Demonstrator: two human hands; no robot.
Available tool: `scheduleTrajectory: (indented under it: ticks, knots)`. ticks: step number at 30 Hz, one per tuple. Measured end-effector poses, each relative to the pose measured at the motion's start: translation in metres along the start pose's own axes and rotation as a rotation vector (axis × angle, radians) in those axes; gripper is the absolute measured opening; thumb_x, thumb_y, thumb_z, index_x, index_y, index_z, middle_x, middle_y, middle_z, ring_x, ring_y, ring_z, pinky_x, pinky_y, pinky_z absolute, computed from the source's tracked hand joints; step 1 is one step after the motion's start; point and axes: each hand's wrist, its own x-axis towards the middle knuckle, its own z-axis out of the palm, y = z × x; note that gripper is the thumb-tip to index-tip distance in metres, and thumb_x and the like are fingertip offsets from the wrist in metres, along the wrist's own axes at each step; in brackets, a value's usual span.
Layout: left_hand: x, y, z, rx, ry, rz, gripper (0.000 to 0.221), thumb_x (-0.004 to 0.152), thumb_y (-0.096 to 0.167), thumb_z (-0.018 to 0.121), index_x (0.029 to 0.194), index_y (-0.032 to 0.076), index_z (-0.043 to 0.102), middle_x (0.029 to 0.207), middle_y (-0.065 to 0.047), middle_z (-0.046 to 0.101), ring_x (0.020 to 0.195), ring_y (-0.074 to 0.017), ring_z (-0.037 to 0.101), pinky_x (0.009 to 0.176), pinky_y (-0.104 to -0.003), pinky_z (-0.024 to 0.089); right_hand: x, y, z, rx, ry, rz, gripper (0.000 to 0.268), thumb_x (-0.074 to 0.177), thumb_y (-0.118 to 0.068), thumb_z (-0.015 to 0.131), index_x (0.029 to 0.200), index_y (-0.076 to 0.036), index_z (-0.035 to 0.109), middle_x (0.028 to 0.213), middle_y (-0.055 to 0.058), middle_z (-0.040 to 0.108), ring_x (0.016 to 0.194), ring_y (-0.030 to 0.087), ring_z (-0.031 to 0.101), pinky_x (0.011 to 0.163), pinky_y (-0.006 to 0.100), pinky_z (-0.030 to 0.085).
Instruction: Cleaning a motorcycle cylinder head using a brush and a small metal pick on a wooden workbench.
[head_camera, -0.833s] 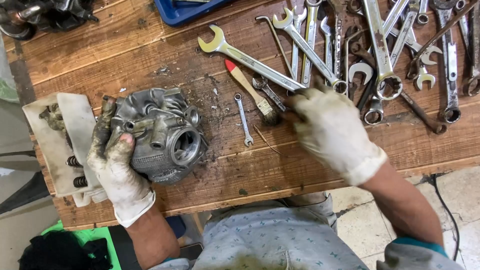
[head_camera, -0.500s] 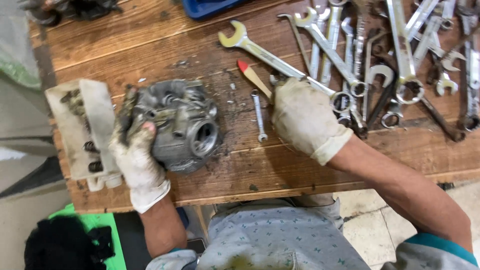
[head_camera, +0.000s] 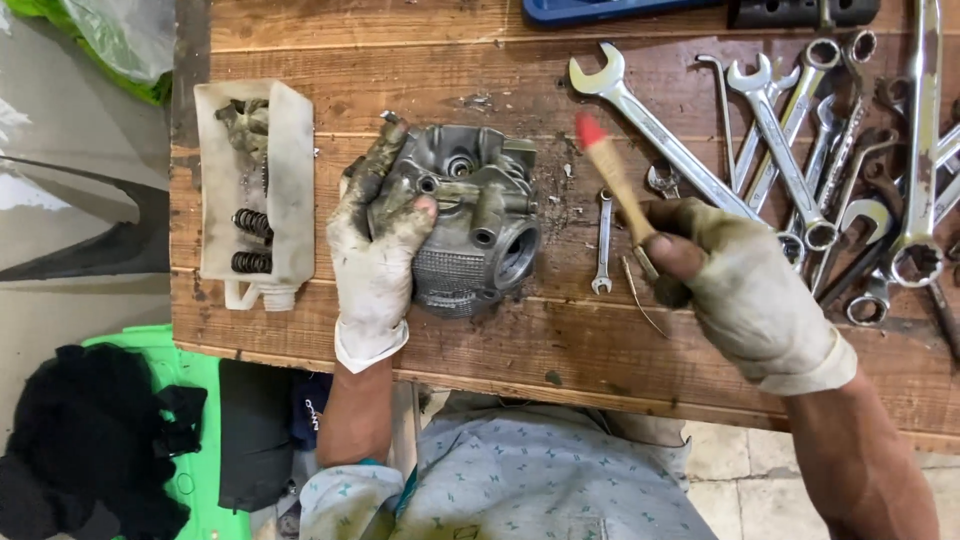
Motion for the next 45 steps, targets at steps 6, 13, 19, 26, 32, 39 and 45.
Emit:
scheduleTrajectory:
  ticks: [6, 13, 19, 26, 32, 39, 45]
  knots:
    - [-0.001, -0.004, -0.005, 0.064, 0.033, -0.033, 0.062, 0.09, 0.015, 0.081, 0.146, 0.008, 0.057, 0.145, -0.004, 0.058, 0.13, -0.0177, 0.062, 0.109, -0.029, 0.054, 0.001, 0.011, 0.012, 0.541, -0.189, -0.72, 0.024, 0.09, -0.018, 0.079, 0.109, -0.009, 0.066, 0.105, 0.007, 0.064, 0.106, 0.021, 0.062, 0.091, 0.031, 0.055]
    - [-0.001, -0.002, -0.004, 0.025, -0.01, 0.011, 0.06, 0.094, 0.017, 0.079, 0.147, 0.007, 0.054, 0.149, -0.007, 0.052, 0.138, -0.0242, 0.06, 0.121, -0.034, 0.049, 0.001, -0.006, 0.042, -0.088, 0.073, -0.826, 0.024, 0.085, -0.004, 0.075, 0.103, 0.003, 0.061, 0.107, 0.017, 0.067, 0.103, 0.026, 0.069, 0.091, 0.033, 0.06]
    - [-0.003, 0.003, -0.003, -0.025, -0.009, 0.002, 0.06, 0.093, 0.014, 0.08, 0.147, 0.008, 0.054, 0.149, -0.007, 0.051, 0.139, -0.0238, 0.059, 0.124, -0.034, 0.047, 0.004, -0.017, 0.054, -0.458, 0.081, -0.94, 0.014, 0.085, 0.0, 0.078, 0.098, 0.001, 0.073, 0.103, 0.017, 0.076, 0.086, 0.025, 0.078, 0.079, 0.031, 0.067]
    - [-0.005, 0.0, -0.004, -0.069, -0.018, -0.01, 0.063, 0.093, 0.012, 0.081, 0.149, 0.007, 0.053, 0.152, -0.009, 0.054, 0.139, -0.0217, 0.059, 0.125, -0.033, 0.046, 0.006, -0.027, 0.049, -0.428, 0.115, -0.938, 0.013, 0.091, -0.003, 0.068, 0.078, -0.003, 0.069, 0.075, 0.009, 0.075, 0.047, 0.013, 0.067, 0.039, 0.017, 0.052]
    - [-0.007, 0.001, -0.004, -0.068, -0.005, 0.01, 0.061, 0.094, 0.013, 0.081, 0.148, 0.007, 0.054, 0.152, -0.008, 0.052, 0.141, -0.024, 0.058, 0.124, -0.036, 0.05, -0.005, -0.023, 0.06, -0.253, 0.243, -0.888, 0.022, 0.093, -0.014, 0.068, 0.098, 0.007, 0.062, 0.096, 0.022, 0.073, 0.079, 0.028, 0.077, 0.064, 0.029, 0.065]
    - [-0.005, 0.007, -0.005, 0.155, -0.008, 0.073, 0.058, 0.095, 0.025, 0.078, 0.147, 0.01, 0.055, 0.147, -0.01, 0.051, 0.139, -0.023, 0.058, 0.126, -0.035, 0.047, 0.005, -0.016, 0.058, -0.358, 0.046, -0.765, 0.012, 0.093, -0.009, 0.064, 0.082, -0.007, 0.068, 0.077, 0.007, 0.078, 0.052, 0.013, 0.077, 0.04, 0.015, 0.064]
    - [-0.003, 0.005, -0.004, 0.004, 0.003, 0.001, 0.058, 0.095, 0.016, 0.08, 0.147, 0.01, 0.056, 0.153, -0.01, 0.053, 0.142, -0.0222, 0.057, 0.126, -0.034, 0.047, 0.023, 0.017, 0.027, -0.178, 0.252, -1.251, 0.029, 0.103, -0.007, 0.064, 0.127, 0.006, 0.056, 0.095, 0.017, 0.071, 0.07, 0.018, 0.074, 0.056, 0.023, 0.064]
